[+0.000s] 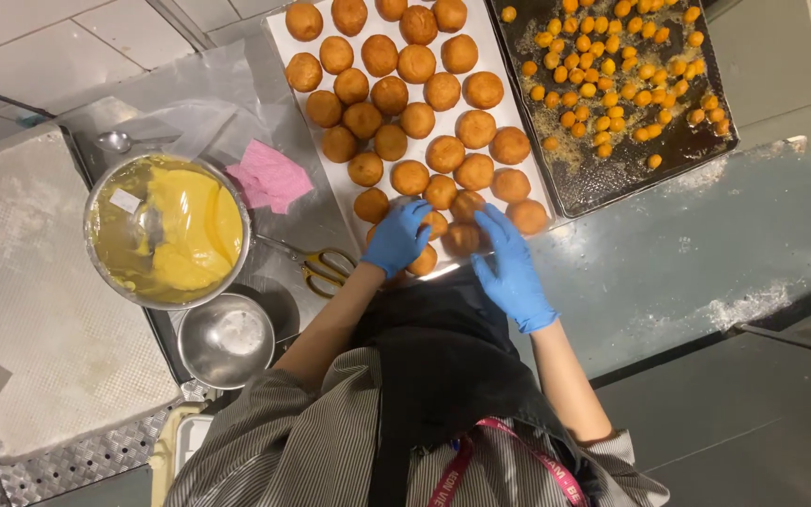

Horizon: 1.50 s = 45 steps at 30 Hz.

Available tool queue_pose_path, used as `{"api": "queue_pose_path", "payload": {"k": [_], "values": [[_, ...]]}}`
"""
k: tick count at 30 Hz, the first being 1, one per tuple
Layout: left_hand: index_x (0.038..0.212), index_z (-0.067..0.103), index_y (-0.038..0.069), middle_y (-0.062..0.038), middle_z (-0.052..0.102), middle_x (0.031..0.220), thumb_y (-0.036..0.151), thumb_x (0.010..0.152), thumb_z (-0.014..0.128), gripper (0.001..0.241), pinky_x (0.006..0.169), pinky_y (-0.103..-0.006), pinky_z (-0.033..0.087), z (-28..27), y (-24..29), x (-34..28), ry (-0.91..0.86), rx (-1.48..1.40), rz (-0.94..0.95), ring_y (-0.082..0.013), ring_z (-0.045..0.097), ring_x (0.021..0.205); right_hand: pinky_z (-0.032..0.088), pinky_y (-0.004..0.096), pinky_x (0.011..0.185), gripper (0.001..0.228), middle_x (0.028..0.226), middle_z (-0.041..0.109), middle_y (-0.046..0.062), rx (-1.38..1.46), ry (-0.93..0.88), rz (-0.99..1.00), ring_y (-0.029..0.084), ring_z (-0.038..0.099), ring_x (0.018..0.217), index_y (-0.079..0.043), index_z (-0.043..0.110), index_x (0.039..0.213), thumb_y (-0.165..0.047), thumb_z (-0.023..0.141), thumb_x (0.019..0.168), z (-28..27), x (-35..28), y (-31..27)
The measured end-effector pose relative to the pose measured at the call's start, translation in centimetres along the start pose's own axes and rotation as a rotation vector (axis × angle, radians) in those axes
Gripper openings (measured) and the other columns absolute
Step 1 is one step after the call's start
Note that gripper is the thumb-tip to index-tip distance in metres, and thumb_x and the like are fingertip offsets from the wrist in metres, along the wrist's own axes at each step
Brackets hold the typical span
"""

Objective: Arrange and inspect fried pastries on a tray in a commercial kitchen.

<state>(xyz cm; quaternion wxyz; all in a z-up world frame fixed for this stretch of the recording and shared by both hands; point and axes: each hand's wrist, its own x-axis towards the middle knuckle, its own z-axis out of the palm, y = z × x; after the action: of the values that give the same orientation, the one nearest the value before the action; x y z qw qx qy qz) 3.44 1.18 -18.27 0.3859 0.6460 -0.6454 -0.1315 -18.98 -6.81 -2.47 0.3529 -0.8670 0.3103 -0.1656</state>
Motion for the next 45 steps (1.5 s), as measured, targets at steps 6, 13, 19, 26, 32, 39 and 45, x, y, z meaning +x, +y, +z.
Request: {"api": "queue_pose_path", "payload": {"k": [6, 13, 19, 26, 32, 39, 45], "values": [[0.125, 0.066, 0.023, -0.004, 0.065, 0.121, 0.015, 0.073, 0.077, 0.054, 0.085, -0.0451, 0.05, -2.6, -3.6, -3.7, -0.532, 0.629, -0.098, -0.0291, 0.062, 0.099, 0.034, 0.046, 0.123, 0.065, 0.154, 0.049, 0.018, 0.106, 0.05, 0.054, 0.039, 0.043, 0.147, -0.004, 0.046, 0.149, -0.003, 0.067, 0.088, -0.6, -1.1, 1.0], [0.131, 0.062, 0.019, -0.008, 0.064, 0.123, 0.023, 0.073, 0.083, 0.062, 0.086, -0.0473, 0.05, -9.0, 1.6, -0.4, -0.56, 0.48, -0.089, -0.0323, 0.061, 0.106, 0.039, 0.044, 0.119, 0.057, 0.151, 0.052, 0.017, 0.105, 0.054, -0.001, 0.038, 0.047, 0.144, -0.007, 0.053, 0.144, -0.001, 0.067, 0.089, -1.1, -0.3, -1.7], [0.132, 0.058, 0.013, -0.007, 0.06, 0.138, 0.019, 0.078, 0.088, 0.062, 0.112, -0.0421, 0.048, -11.2, 7.8, 1.9, -0.02, -0.284, -0.097, -0.0318, 0.058, 0.129, 0.054, 0.037, 0.101, 0.044, 0.146, 0.056, 0.011, 0.204, -0.059, 0.095, 0.035, 0.056, 0.132, -0.018, 0.067, 0.129, -0.001, 0.064, 0.089, -1.9, 1.0, -5.5], [0.128, 0.06, 0.011, -0.007, 0.064, 0.137, 0.017, 0.082, 0.087, 0.054, 0.112, -0.0379, 0.051, -11.3, 10.5, 2.6, 0.068, -0.445, -0.038, -0.0259, 0.062, 0.13, 0.037, 0.052, 0.114, 0.047, 0.144, 0.055, 0.012, -0.281, 0.133, -0.176, 0.039, 0.049, 0.134, -0.017, 0.064, 0.13, -0.003, 0.067, 0.085, -3.4, 1.7, -8.5], [0.132, 0.059, 0.012, -0.007, 0.063, 0.139, 0.008, 0.083, 0.081, 0.054, 0.114, -0.0386, 0.049, -10.4, 10.9, 2.8, 0.035, -0.328, 0.06, -0.028, 0.059, 0.131, 0.042, 0.05, 0.108, 0.038, 0.14, 0.058, 0.012, -0.232, 0.154, -0.119, 0.038, 0.055, 0.129, -0.013, 0.06, 0.122, -0.004, 0.068, 0.086, -3.6, 1.5, -8.4], [0.145, 0.053, 0.005, -0.012, 0.06, 0.145, -0.001, 0.083, 0.071, 0.065, 0.119, -0.0417, 0.045, -9.3, 11.9, 3.6, 0.092, -0.315, -0.027, -0.0356, 0.055, 0.138, 0.058, 0.036, 0.081, 0.046, 0.123, 0.062, 0.014, 0.132, 0.125, 0.049, 0.029, 0.071, 0.093, -0.007, 0.056, 0.136, -0.003, 0.07, 0.092, -3.0, 0.8, -7.9], [0.135, 0.057, 0.003, -0.015, 0.06, 0.14, 0.017, 0.078, 0.087, 0.066, 0.111, -0.0399, 0.05, -10.4, 13.1, 4.9, 0.011, -0.48, -0.037, -0.0334, 0.059, 0.13, 0.06, 0.033, 0.076, 0.039, 0.127, 0.06, 0.016, 0.168, 0.138, 0.044, 0.029, 0.071, 0.094, -0.01, 0.057, 0.132, -0.004, 0.069, 0.095, -1.9, 0.5, -7.6]]}}
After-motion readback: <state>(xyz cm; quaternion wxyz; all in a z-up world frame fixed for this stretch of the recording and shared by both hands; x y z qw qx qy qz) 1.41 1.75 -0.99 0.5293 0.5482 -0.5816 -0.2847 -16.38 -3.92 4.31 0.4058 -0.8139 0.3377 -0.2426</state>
